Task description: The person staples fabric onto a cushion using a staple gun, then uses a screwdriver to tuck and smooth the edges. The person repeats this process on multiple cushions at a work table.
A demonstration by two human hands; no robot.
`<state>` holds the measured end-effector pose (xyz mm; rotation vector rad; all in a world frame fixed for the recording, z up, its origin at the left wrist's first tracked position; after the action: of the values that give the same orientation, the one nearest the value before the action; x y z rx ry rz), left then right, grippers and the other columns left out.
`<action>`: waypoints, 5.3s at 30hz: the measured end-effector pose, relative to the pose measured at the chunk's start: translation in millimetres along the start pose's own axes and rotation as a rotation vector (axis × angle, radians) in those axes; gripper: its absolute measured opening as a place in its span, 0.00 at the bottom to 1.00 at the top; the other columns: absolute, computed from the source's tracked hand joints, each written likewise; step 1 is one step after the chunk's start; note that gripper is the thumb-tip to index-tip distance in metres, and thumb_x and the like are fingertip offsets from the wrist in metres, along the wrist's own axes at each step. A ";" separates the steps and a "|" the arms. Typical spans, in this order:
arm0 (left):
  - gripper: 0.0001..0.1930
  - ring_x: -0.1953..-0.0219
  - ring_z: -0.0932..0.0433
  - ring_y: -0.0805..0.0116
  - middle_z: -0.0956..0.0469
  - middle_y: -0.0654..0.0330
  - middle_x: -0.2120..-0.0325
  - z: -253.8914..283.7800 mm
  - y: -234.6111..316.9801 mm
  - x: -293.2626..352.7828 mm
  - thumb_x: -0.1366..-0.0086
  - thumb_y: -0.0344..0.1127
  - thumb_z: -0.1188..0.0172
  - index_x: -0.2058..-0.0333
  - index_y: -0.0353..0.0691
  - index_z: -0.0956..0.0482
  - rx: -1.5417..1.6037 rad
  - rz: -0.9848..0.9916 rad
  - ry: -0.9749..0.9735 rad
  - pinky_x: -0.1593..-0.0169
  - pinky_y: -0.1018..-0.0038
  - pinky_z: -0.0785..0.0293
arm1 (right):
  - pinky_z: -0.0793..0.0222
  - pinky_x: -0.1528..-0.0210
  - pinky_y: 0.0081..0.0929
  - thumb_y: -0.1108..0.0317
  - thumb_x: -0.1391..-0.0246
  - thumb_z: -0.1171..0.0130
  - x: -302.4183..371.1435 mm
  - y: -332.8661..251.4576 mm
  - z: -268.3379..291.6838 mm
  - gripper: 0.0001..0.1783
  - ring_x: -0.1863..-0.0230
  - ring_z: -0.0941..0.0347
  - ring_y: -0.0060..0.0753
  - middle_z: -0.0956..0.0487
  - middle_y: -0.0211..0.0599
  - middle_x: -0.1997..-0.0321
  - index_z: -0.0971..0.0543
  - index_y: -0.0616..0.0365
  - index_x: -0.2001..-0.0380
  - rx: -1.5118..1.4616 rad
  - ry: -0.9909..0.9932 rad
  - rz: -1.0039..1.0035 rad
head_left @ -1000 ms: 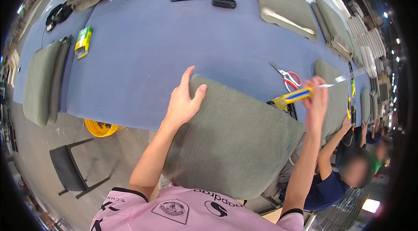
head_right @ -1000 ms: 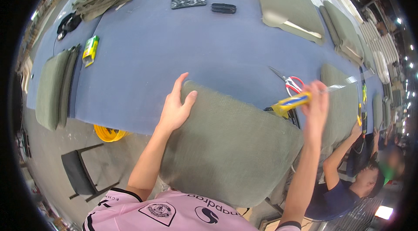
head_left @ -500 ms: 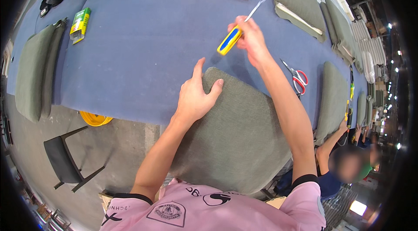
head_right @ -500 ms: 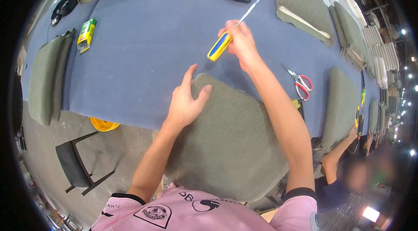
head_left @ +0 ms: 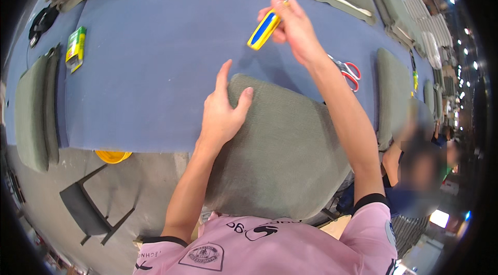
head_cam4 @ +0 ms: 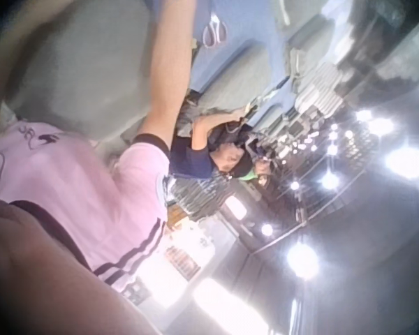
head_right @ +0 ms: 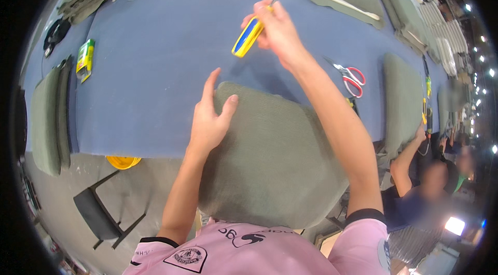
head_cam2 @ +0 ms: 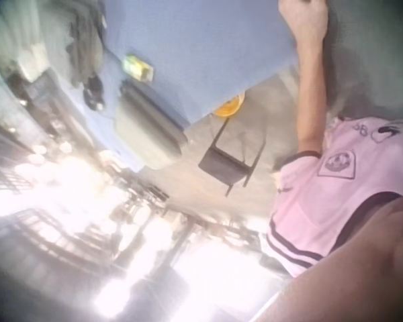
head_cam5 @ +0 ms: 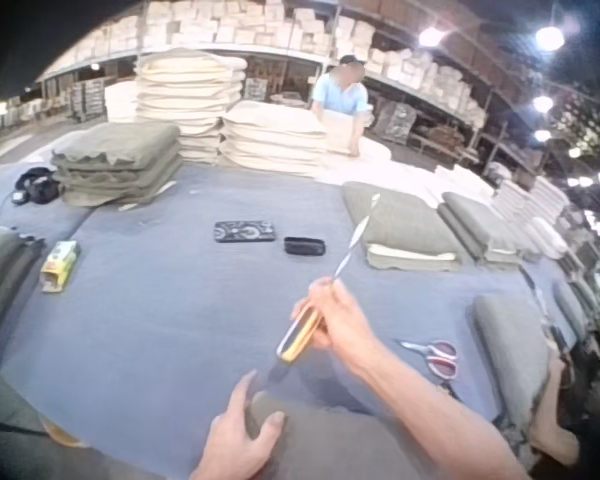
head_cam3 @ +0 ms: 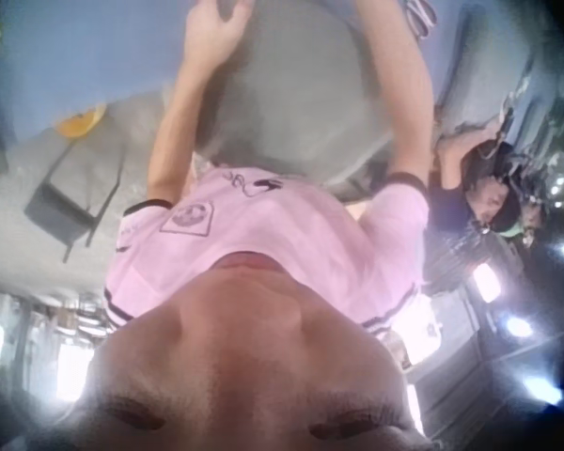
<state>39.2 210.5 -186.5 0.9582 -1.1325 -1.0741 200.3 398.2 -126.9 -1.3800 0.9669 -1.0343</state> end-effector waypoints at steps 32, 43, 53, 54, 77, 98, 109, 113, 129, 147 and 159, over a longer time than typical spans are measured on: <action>0.17 0.74 0.25 0.45 0.22 0.48 0.78 -30.5 43.4 -30.2 0.23 0.39 0.37 0.71 0.35 0.18 -0.773 -0.639 -0.075 0.65 0.52 0.30 | 0.26 0.62 0.26 0.54 0.15 0.44 272.0 -19.1 303.0 0.14 0.64 0.21 0.20 0.15 0.29 0.64 0.25 0.54 0.47 0.584 0.499 -0.039; 0.18 0.39 0.15 0.44 0.10 0.48 0.45 -113.6 114.7 -14.5 0.21 0.42 0.37 0.40 0.39 0.14 -0.870 -0.775 -0.399 0.32 0.50 0.26 | 0.22 0.55 0.34 0.58 0.16 0.46 296.8 -41.0 302.7 0.12 0.61 0.18 0.29 0.13 0.35 0.64 0.27 0.56 0.47 0.377 0.643 0.183; 0.40 0.42 0.12 0.37 0.10 0.37 0.49 -311.7 134.4 -16.8 0.29 0.69 0.33 0.40 0.34 0.12 -0.960 -0.589 -0.918 0.39 0.49 0.19 | 0.22 0.54 0.32 0.59 0.13 0.49 345.1 -5.5 310.3 0.11 0.59 0.19 0.25 0.15 0.34 0.60 0.31 0.55 0.45 0.191 0.857 0.321; 0.41 0.41 0.13 0.37 0.10 0.37 0.48 -310.1 134.4 -8.0 0.29 0.70 0.34 0.39 0.34 0.12 -0.968 -0.552 -0.922 0.38 0.48 0.19 | 0.22 0.55 0.31 0.60 0.13 0.49 350.7 -8.0 314.8 0.10 0.58 0.20 0.23 0.14 0.34 0.60 0.31 0.54 0.44 0.128 0.897 0.373; 0.28 0.60 0.14 0.34 0.14 0.41 0.69 -303.8 117.8 -22.8 0.26 0.57 0.30 0.48 0.33 0.14 -0.808 -0.561 -0.912 0.55 0.45 0.22 | 0.24 0.62 0.22 0.55 0.13 0.46 262.8 -25.8 343.9 0.11 0.60 0.21 0.18 0.16 0.32 0.58 0.29 0.48 0.41 0.089 0.449 0.069; 0.26 0.59 0.14 0.36 0.13 0.41 0.69 -309.7 117.8 -24.0 0.28 0.55 0.28 0.51 0.33 0.10 -0.736 -0.506 -0.914 0.50 0.48 0.20 | 0.26 0.63 0.23 0.42 0.14 0.49 198.2 13.0 333.8 0.23 0.63 0.20 0.17 0.16 0.24 0.64 0.25 0.52 0.46 0.348 0.133 -0.069; 0.26 0.62 0.14 0.36 0.14 0.40 0.71 -308.3 112.1 -27.6 0.29 0.54 0.26 0.52 0.32 0.09 -0.749 -0.495 -0.901 0.54 0.48 0.20 | 0.30 0.62 0.18 0.40 0.15 0.48 175.2 14.7 324.5 0.22 0.65 0.22 0.14 0.17 0.22 0.67 0.23 0.48 0.51 0.302 0.116 -0.073; 0.26 0.62 0.14 0.35 0.14 0.40 0.70 -310.1 116.7 -27.7 0.30 0.55 0.26 0.52 0.32 0.09 -0.723 -0.454 -0.927 0.54 0.48 0.20 | 0.23 0.54 0.28 0.41 0.14 0.49 190.8 4.8 334.7 0.22 0.58 0.18 0.18 0.16 0.25 0.64 0.24 0.49 0.48 0.255 0.221 -0.001; 0.26 0.62 0.14 0.36 0.13 0.41 0.69 -310.3 110.3 -28.3 0.28 0.54 0.28 0.52 0.31 0.10 -0.695 -0.500 -0.929 0.53 0.49 0.20 | 0.24 0.59 0.23 0.49 0.13 0.50 194.4 17.6 304.6 0.17 0.62 0.20 0.19 0.18 0.27 0.67 0.27 0.51 0.44 0.500 -0.056 -0.061; 0.26 0.59 0.14 0.37 0.12 0.41 0.67 -310.1 115.2 -30.9 0.27 0.54 0.29 0.50 0.32 0.09 -0.707 -0.476 -0.947 0.52 0.48 0.21 | 0.24 0.52 0.25 0.52 0.13 0.48 191.2 9.1 326.3 0.15 0.61 0.21 0.18 0.17 0.29 0.64 0.25 0.52 0.44 0.323 0.129 0.001; 0.25 0.62 0.13 0.38 0.11 0.43 0.68 -308.6 115.9 -35.5 0.27 0.53 0.28 0.49 0.33 0.09 -0.748 -0.406 -0.943 0.54 0.50 0.20 | 0.22 0.54 0.24 0.53 0.14 0.47 214.0 -24.1 362.3 0.14 0.62 0.18 0.18 0.17 0.29 0.64 0.25 0.52 0.46 0.273 0.361 0.121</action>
<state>358.1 286.2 -136.5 0.0243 -1.1033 -2.2059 608.4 297.9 -94.7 -0.9164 1.1081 -1.2966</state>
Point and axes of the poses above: each hand's wrist, its own x-axis away from the middle knuckle, its own z-axis out of the back of the hand, y = z × x, the point moved 4 cm from there along -x, towards the middle knuckle
